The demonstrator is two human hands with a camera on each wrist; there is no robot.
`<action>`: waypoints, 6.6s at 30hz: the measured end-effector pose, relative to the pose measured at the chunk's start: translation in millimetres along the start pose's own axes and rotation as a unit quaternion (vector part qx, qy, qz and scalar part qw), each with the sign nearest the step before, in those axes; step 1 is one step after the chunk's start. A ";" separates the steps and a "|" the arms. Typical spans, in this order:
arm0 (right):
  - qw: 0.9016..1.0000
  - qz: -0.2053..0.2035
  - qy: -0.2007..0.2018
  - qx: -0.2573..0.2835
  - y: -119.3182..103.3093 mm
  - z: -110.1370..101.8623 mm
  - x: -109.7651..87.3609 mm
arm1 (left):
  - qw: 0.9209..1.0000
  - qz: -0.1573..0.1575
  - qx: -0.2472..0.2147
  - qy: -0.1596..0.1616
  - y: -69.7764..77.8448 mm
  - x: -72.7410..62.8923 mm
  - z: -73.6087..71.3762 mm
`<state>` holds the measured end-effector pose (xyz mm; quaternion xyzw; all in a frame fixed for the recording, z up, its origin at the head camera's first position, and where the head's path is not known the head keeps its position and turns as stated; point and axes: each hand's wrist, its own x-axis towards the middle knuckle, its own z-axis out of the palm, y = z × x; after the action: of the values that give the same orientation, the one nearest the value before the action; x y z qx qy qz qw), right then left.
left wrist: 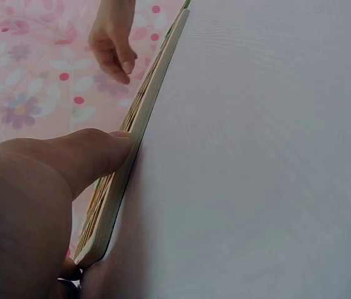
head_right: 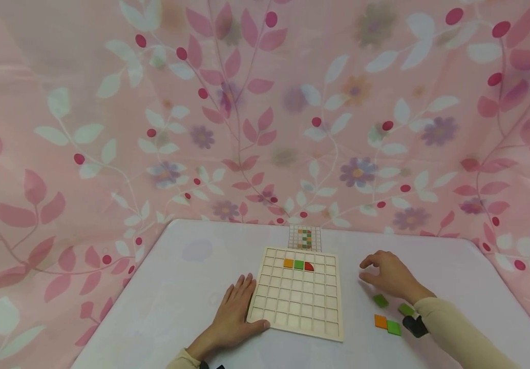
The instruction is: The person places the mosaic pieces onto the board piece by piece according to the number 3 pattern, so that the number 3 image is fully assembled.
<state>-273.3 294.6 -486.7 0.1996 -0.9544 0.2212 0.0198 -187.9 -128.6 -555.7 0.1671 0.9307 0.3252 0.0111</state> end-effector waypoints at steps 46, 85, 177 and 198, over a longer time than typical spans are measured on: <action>0.998 0.058 0.021 0.025 30.6 24.0 -62.7 | 1.000 -0.016 0.018 -0.015 3.0 -1.0 -1.8; 0.995 0.055 0.050 0.068 -14.7 49.6 -24.0 | 1.000 -0.013 0.020 -0.016 1.6 0.8 -0.9; 0.999 -0.025 -0.006 -0.045 -90.8 73.7 40.6 | 1.000 -0.011 0.020 -0.021 -0.2 -1.7 -0.5; 0.998 0.002 0.011 0.064 -78.7 77.5 45.9 | 0.999 -0.022 0.021 -0.024 0.2 -0.9 -1.3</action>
<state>-280.9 179.5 -518.2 0.1958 -0.9385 0.2839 0.0167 -187.1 -129.5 -554.6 0.1543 0.9404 0.3008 0.0374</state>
